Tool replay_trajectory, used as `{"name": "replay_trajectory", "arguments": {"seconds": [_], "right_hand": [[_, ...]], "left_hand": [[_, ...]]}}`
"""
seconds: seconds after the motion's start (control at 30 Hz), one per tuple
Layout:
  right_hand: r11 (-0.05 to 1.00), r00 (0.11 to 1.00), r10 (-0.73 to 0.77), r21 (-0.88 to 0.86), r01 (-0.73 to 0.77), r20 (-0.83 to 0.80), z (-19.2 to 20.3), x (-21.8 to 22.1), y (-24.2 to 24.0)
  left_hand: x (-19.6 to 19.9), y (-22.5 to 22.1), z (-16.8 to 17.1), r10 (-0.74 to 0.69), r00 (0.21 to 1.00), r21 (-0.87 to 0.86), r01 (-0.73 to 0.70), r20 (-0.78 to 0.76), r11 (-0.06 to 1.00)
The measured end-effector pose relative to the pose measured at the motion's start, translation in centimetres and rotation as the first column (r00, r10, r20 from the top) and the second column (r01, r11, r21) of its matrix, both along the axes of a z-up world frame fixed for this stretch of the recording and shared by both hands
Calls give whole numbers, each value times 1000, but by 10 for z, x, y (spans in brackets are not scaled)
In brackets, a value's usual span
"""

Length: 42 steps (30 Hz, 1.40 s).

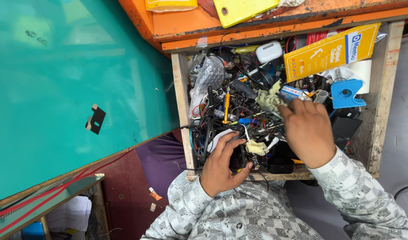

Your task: The person uses a screwdriver to disassemble a mobile phone, removes the battery, and then searches through a drawer full of electronic components and wires.

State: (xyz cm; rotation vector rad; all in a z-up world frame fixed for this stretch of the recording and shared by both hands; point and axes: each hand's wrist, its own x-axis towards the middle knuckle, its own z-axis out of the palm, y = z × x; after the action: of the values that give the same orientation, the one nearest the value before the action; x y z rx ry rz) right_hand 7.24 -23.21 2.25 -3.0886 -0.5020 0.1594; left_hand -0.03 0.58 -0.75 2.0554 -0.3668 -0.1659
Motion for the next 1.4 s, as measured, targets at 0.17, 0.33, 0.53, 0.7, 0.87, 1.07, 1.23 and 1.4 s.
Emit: {"name": "replay_trajectory", "arguments": {"seconds": [0.17, 0.33, 0.53, 0.7, 0.87, 1.07, 1.23, 1.4], "right_hand": [[927, 996, 49, 367, -75, 79, 17, 35, 11], [819, 966, 158, 519, -243, 202, -4, 101, 49], [948, 957, 193, 293, -125, -218, -30, 121, 50], [877, 937, 348, 350, -330, 12, -40, 78, 20], [921, 963, 268, 300, -246, -33, -45, 40, 8], [934, 972, 233, 280, -223, -3, -42, 33, 8], [943, 972, 226, 265, -203, -59, -31, 37, 15], [902, 970, 240, 378, -209, -35, -18, 54, 28]], "left_hand": [[1, 0, 0, -3, 1000, -3, 3, -20, 1000], [0, -2, -2, -1, 999, -3, 1, 35, 1000], [1, 2, 0, -1, 1000, -18, 1, -11, 1000], [1, 4, -2, -30, 1000, -7, 29, -6, 1000], [1, 4, -5, -32, 999, -20, 32, -14, 999], [1, 3, -7, -22, 1000, -18, 22, -11, 1000], [0, 3, -6, -17, 1000, -25, 18, 8, 1000], [1, 3, -6, -16, 1000, -16, 16, -2, 1000]]}}
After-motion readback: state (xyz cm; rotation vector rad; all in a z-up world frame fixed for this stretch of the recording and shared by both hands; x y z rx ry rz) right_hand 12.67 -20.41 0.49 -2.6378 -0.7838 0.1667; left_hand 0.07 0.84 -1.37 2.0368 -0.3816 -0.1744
